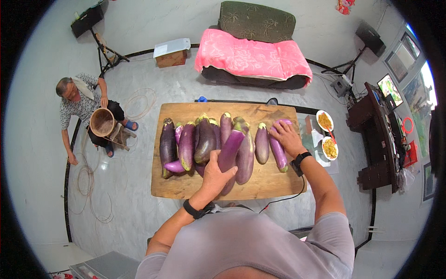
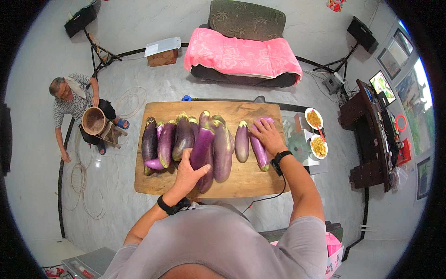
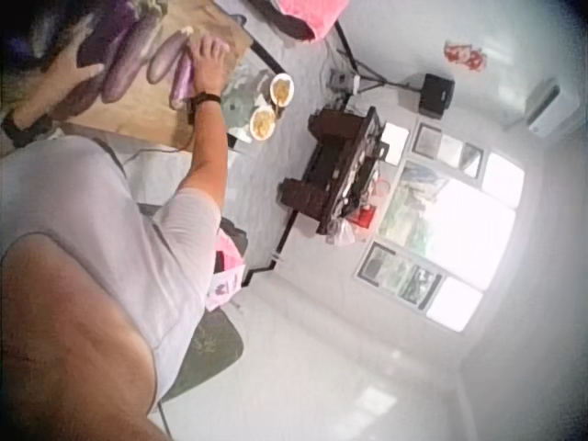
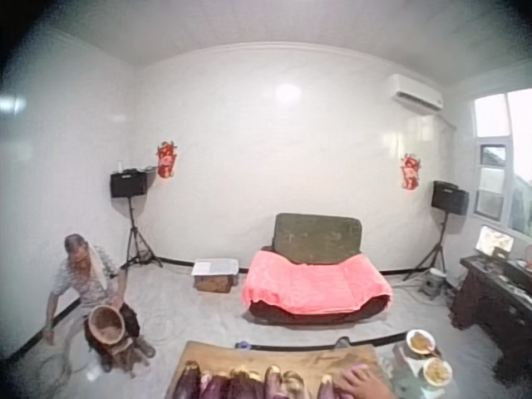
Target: The person is inspecting and sorting a variety of eggplants on a wooden table.
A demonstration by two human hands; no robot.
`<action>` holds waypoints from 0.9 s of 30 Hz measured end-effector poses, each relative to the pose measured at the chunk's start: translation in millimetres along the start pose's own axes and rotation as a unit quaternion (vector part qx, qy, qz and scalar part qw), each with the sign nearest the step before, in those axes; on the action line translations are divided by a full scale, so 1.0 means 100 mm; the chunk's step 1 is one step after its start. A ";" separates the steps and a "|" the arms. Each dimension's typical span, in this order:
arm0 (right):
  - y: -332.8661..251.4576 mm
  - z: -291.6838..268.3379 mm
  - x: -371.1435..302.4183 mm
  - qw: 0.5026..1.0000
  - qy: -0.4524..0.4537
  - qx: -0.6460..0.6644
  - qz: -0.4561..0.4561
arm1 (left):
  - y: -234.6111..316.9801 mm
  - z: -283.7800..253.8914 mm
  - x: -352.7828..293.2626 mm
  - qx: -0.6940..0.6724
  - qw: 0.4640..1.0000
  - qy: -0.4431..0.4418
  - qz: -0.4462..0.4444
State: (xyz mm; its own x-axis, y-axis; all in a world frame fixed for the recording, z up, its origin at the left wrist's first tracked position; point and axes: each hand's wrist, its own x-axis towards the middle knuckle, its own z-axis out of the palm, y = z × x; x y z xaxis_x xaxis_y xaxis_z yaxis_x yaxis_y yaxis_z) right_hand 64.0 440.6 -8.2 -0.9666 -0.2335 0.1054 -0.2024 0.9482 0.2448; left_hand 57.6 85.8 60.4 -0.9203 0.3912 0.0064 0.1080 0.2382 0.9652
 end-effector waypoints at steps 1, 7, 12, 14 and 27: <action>0.03 -0.01 0.01 1.000 -0.006 0.002 -0.020 | -0.03 0.00 -0.02 0.000 1.000 0.003 -0.001; 0.15 -0.25 -0.03 0.997 -0.027 0.024 -0.062 | -0.11 0.04 -0.03 0.006 0.999 -0.023 -0.034; 0.35 -0.22 -0.39 0.986 0.036 0.162 -0.002 | -0.15 0.06 -0.02 -0.047 0.998 -0.015 -0.039; 0.33 -0.27 -0.52 0.971 0.027 0.220 0.091 | -0.15 0.06 -0.01 -0.046 0.998 -0.019 -0.047; -0.67 -0.37 -0.45 0.823 -0.059 0.354 0.441 | 0.45 0.66 0.55 0.112 0.985 -0.127 -0.020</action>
State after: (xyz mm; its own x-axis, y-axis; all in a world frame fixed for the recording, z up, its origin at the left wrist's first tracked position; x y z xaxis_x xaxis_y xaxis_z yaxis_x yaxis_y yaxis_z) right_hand 127.0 379.4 6.8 -0.7867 0.5953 -0.1635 0.5853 0.6350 -0.5042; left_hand 36.3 176.6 86.6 -0.8050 0.5801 -0.1240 0.1792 0.4371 0.8814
